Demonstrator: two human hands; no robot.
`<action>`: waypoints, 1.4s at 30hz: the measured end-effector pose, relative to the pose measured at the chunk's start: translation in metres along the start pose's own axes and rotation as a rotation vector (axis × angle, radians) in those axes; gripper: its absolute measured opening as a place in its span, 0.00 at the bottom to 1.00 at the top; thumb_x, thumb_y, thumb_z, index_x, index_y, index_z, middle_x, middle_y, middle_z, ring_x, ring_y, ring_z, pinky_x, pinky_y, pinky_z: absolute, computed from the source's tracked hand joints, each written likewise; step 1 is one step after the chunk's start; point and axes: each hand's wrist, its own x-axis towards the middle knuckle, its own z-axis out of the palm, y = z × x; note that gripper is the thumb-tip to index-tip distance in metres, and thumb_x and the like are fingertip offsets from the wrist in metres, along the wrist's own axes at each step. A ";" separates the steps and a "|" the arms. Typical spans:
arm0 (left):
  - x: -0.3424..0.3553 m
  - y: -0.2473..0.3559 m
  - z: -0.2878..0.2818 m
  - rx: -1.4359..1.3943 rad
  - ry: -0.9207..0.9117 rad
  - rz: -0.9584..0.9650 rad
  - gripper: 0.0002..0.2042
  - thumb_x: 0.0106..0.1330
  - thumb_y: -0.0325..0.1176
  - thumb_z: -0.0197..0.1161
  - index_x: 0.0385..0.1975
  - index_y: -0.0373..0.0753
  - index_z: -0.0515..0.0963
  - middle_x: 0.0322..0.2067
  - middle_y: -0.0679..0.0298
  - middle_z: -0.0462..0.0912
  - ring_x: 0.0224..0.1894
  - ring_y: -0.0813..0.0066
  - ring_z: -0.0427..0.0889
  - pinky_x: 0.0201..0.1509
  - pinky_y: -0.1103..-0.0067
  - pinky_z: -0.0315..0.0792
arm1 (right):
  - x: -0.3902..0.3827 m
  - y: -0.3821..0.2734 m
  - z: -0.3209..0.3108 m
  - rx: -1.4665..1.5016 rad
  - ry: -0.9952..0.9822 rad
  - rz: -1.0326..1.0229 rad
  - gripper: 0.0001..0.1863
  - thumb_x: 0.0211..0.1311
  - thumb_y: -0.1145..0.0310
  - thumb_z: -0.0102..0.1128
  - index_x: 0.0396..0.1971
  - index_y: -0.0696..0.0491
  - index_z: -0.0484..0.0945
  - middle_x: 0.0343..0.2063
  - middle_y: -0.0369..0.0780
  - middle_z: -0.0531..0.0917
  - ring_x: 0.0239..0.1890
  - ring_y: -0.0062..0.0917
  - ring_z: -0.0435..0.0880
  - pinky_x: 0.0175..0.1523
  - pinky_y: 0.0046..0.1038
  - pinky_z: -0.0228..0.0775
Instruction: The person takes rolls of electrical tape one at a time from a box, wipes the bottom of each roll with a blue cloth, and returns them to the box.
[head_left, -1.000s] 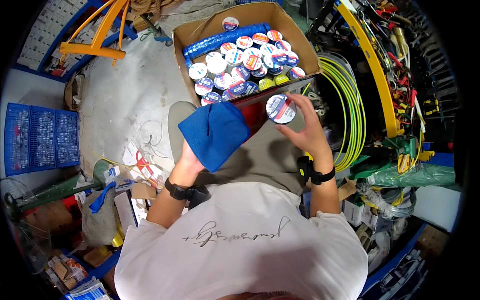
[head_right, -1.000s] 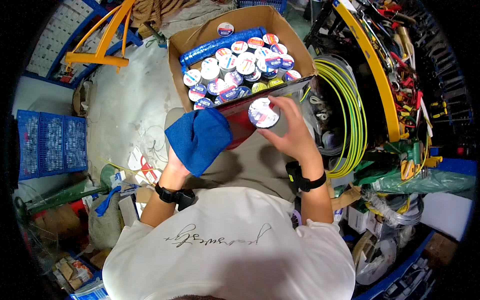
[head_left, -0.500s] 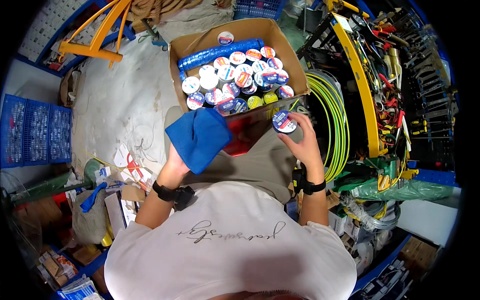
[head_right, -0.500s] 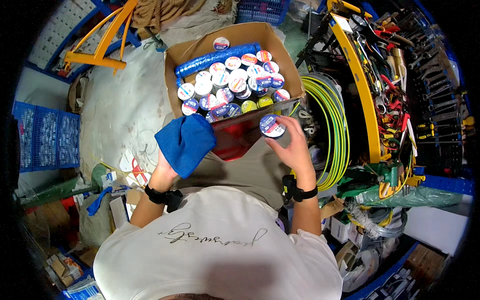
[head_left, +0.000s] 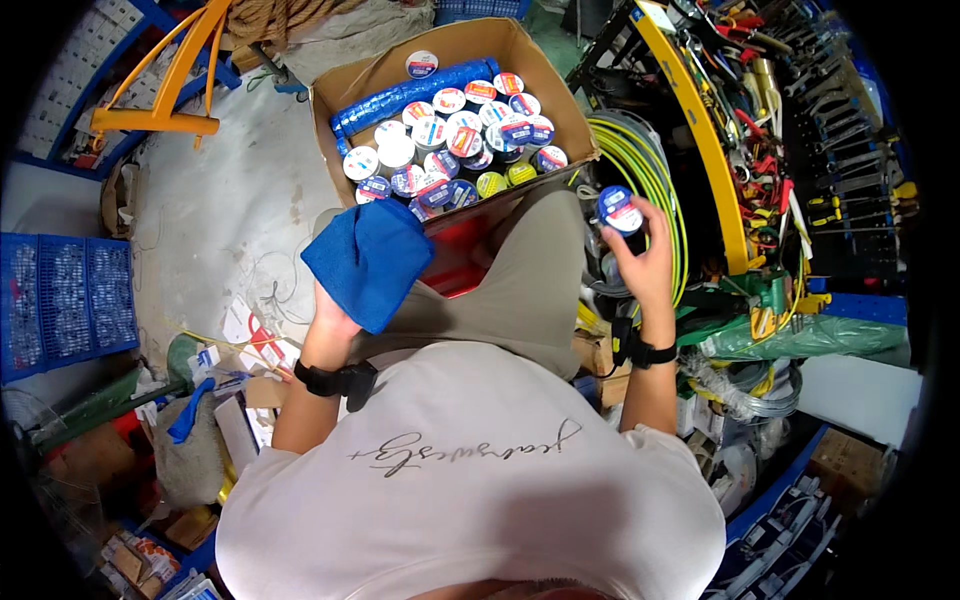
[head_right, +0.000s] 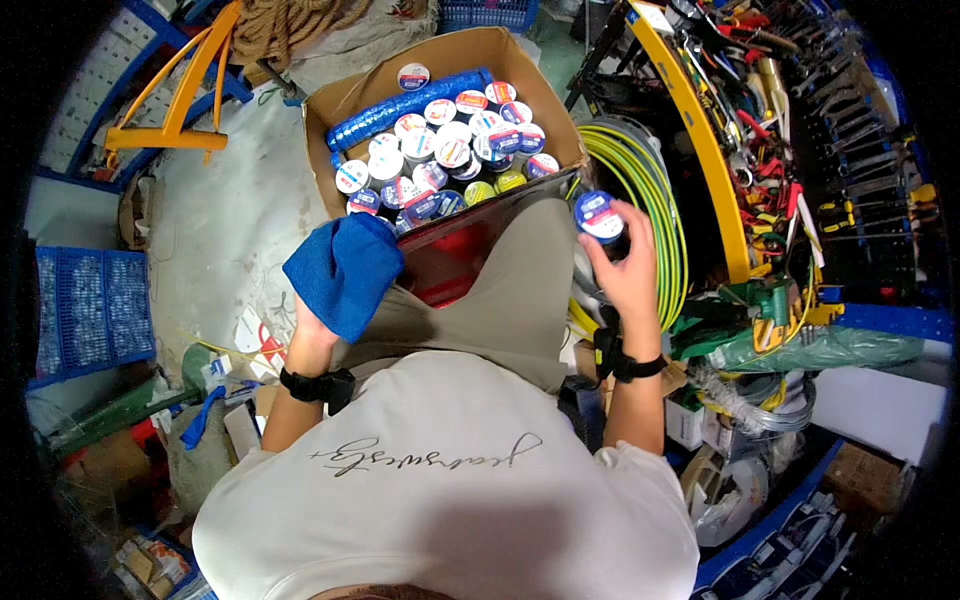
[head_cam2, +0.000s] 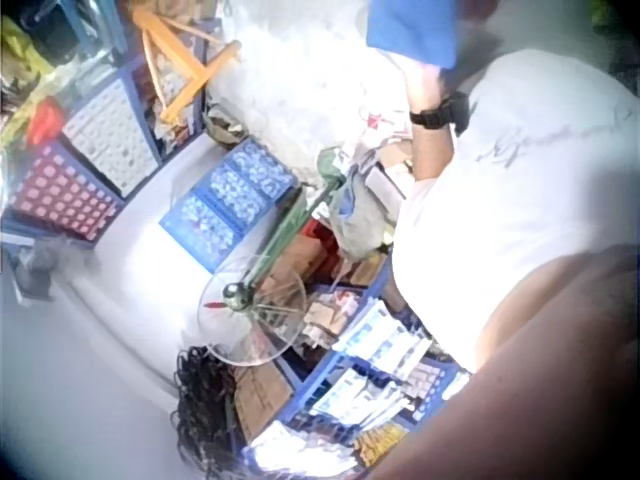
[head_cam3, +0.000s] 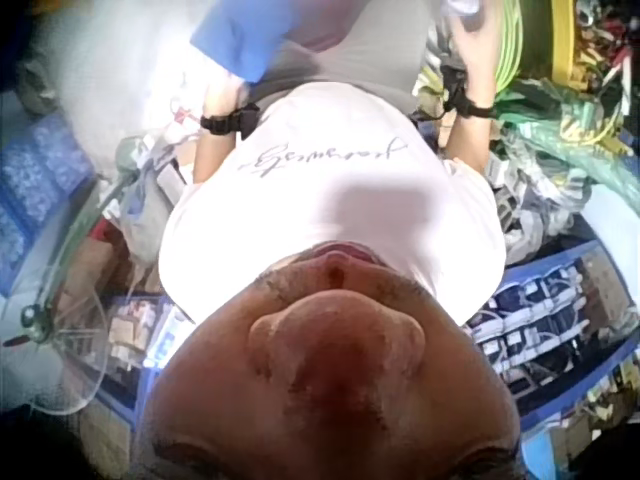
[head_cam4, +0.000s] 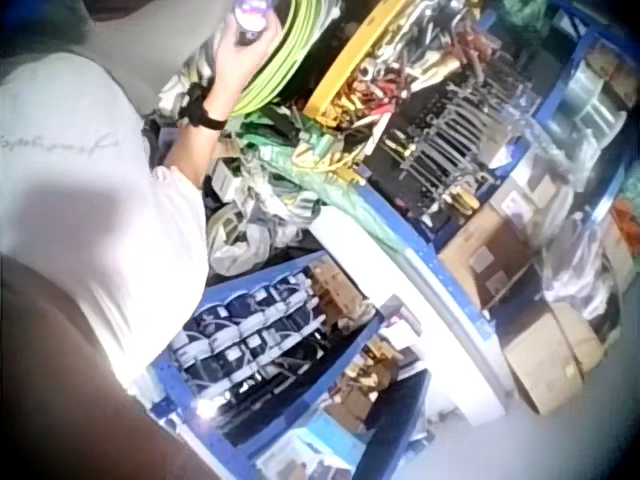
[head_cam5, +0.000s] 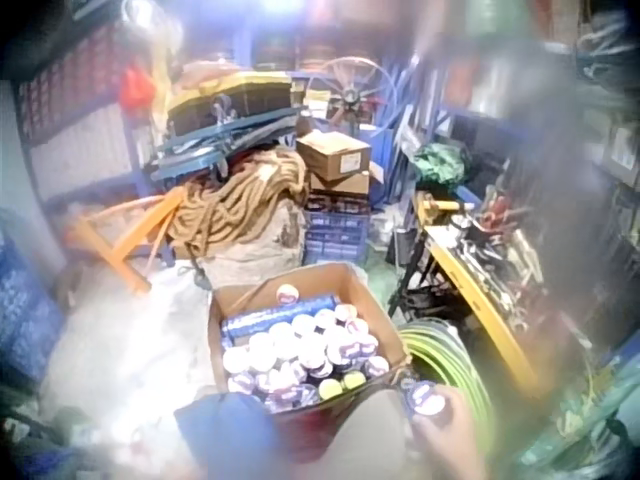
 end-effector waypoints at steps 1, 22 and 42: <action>0.001 0.000 -0.002 -0.014 -0.012 0.008 0.24 0.69 0.48 0.40 0.58 0.38 0.62 0.56 0.57 0.69 0.56 0.59 0.70 0.61 0.65 0.64 | -0.004 0.001 -0.001 -0.005 -0.011 -0.005 0.25 0.44 0.73 0.68 0.45 0.59 0.71 0.44 0.47 0.74 0.47 0.37 0.74 0.54 0.30 0.64; 0.028 0.018 0.003 -0.061 0.131 -0.012 0.23 0.70 0.47 0.39 0.58 0.39 0.63 0.56 0.59 0.69 0.56 0.63 0.71 0.61 0.67 0.65 | 0.173 0.009 0.136 -0.060 -0.480 -0.200 0.24 0.44 0.61 0.69 0.39 0.57 0.69 0.37 0.50 0.77 0.42 0.42 0.76 0.46 0.35 0.68; 0.030 0.030 -0.026 -0.033 0.276 0.119 0.24 0.70 0.46 0.40 0.59 0.38 0.61 0.56 0.57 0.68 0.56 0.62 0.70 0.60 0.66 0.66 | 0.220 0.049 0.225 -0.326 -0.789 -0.309 0.23 0.45 0.60 0.66 0.41 0.56 0.74 0.46 0.48 0.74 0.48 0.40 0.73 0.52 0.35 0.66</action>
